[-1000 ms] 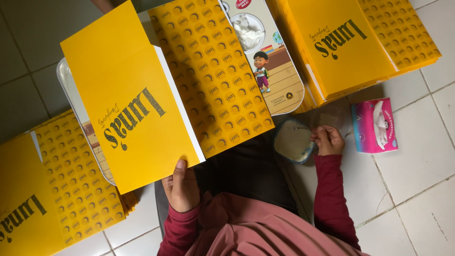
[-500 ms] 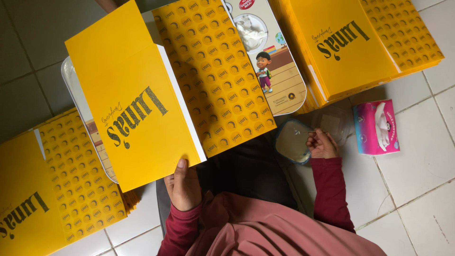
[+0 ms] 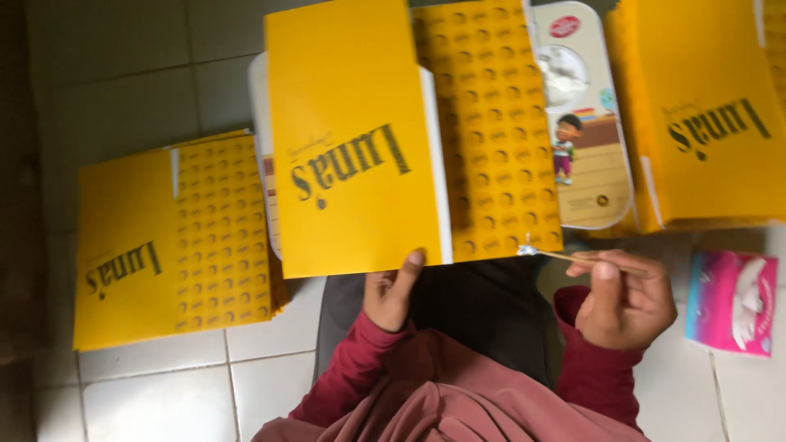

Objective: Applying glue to the edges of yellow paper folders and folding them to assemble.

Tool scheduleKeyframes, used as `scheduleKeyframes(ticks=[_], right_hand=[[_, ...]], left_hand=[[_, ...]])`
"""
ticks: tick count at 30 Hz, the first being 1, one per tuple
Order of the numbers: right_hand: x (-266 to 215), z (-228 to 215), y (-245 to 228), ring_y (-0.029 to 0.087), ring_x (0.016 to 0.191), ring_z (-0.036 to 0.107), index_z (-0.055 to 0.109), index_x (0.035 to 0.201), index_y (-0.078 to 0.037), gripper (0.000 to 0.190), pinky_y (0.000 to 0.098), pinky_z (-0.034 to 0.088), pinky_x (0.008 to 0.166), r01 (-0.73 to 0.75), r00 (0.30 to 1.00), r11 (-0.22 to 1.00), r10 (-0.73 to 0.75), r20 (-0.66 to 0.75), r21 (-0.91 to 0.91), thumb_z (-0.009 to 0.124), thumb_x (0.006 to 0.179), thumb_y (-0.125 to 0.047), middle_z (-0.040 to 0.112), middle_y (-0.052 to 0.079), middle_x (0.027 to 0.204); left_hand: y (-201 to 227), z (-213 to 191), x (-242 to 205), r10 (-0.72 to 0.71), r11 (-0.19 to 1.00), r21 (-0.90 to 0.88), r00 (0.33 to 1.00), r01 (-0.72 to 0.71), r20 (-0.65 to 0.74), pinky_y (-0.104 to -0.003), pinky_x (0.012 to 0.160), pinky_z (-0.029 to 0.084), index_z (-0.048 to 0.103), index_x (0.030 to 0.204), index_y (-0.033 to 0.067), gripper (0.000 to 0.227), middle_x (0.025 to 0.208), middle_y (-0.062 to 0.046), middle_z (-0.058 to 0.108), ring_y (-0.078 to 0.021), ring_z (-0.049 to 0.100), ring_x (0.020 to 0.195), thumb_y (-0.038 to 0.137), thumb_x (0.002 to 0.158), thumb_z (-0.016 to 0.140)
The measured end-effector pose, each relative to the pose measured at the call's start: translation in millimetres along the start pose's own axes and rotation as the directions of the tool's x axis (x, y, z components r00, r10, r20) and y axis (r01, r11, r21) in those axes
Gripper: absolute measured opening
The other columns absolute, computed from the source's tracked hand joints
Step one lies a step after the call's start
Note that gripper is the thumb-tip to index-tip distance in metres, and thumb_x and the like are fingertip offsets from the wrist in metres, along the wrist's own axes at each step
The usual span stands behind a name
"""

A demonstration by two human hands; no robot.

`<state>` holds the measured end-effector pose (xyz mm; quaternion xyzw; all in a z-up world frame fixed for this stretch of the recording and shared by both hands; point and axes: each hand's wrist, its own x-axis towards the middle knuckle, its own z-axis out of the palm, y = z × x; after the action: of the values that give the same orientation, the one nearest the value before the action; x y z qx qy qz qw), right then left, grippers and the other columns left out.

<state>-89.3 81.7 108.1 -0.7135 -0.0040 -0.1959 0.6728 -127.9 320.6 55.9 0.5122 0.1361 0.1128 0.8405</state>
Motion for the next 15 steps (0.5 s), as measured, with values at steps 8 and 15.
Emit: scheduleKeyframes(ticks=[8, 15], right_hand=[[-10, 57, -22, 0.021, 0.090, 0.069, 0.054, 0.110, 0.002, 0.019, 0.0270, 0.060, 0.082, 0.092, 0.954, 0.996, -0.083, 0.287, -0.016, 0.062, 0.095, 0.009, 0.069, 0.020, 0.104], [-1, 73, -18, 0.026, 0.090, 0.073, 0.056, 0.108, 0.006, 0.019, 0.0310, 0.064, 0.082, 0.213, 0.921, 0.975, -0.178, 0.347, -0.067, 0.066, 0.093, 0.015, 0.069, 0.021, 0.099]], left_hand=[[10, 0, 3, 0.018, 0.998, 0.050, 0.996, -0.023, 0.091, -0.026, 0.080, 0.052, 0.063, 0.117, -0.0050, 0.020, 0.103, -0.008, 0.069, -0.0151, 0.064, 0.087, 0.005, 0.100, 0.062], [7, -4, 4, 0.043, 0.995, 0.086, 0.990, -0.055, 0.137, -0.026, 0.074, 0.051, 0.063, 0.114, -0.0040, 0.016, 0.095, -0.007, 0.066, -0.0143, 0.061, 0.079, 0.006, 0.101, 0.061]])
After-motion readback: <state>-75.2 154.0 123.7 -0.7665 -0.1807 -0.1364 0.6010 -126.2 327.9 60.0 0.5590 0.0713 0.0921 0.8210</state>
